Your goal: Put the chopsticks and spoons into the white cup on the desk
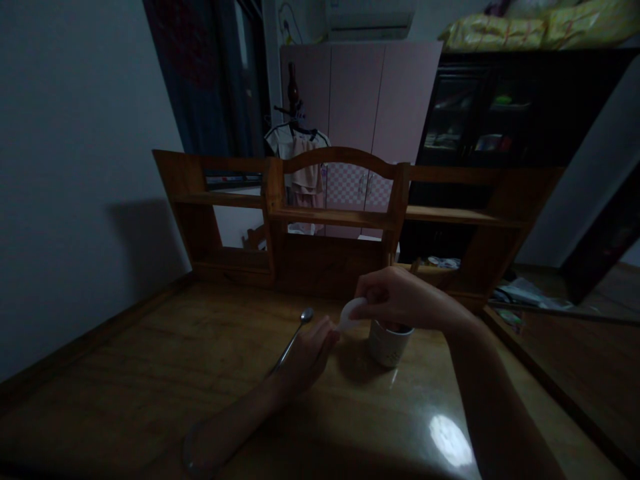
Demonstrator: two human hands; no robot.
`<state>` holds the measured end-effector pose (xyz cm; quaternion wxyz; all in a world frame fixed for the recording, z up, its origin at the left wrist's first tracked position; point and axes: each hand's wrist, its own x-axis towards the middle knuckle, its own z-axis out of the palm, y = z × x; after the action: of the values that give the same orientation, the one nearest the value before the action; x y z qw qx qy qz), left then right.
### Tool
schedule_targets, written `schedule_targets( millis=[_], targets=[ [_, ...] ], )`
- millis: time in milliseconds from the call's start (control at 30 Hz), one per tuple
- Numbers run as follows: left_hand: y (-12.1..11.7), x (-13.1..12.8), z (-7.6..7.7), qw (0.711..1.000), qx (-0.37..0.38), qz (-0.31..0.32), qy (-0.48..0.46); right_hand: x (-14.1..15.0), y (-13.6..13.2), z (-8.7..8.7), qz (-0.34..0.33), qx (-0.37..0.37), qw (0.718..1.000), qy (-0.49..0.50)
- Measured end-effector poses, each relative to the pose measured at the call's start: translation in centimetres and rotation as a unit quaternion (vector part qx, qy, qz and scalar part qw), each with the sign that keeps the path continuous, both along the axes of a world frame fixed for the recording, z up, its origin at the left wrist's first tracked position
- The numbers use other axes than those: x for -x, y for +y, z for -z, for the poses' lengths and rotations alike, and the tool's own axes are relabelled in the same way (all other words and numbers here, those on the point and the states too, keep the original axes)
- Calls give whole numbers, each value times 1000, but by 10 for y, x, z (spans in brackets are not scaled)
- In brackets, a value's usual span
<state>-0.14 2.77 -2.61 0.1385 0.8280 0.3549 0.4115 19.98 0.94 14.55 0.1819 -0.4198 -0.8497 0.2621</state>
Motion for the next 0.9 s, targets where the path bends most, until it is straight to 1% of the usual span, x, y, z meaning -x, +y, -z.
schedule_targets(
  millis=[133, 300, 633, 900],
  targets=[
    [-2, -1, -1, 1000, -12, -2, 4, -1, 2, -1, 19, -33, 999, -1],
    [-3, -1, -1, 1000, -20, -10, 13, -2, 2, -1, 18, -51, 999, 0],
    [-3, -1, -1, 1000, 15, -8, 16, -2, 3, -1, 20, -62, 998, -5],
    [-5, -1, -4, 1000, 9, -10, 11, -3, 3, -1, 13, -75, 997, -7]
  ],
)
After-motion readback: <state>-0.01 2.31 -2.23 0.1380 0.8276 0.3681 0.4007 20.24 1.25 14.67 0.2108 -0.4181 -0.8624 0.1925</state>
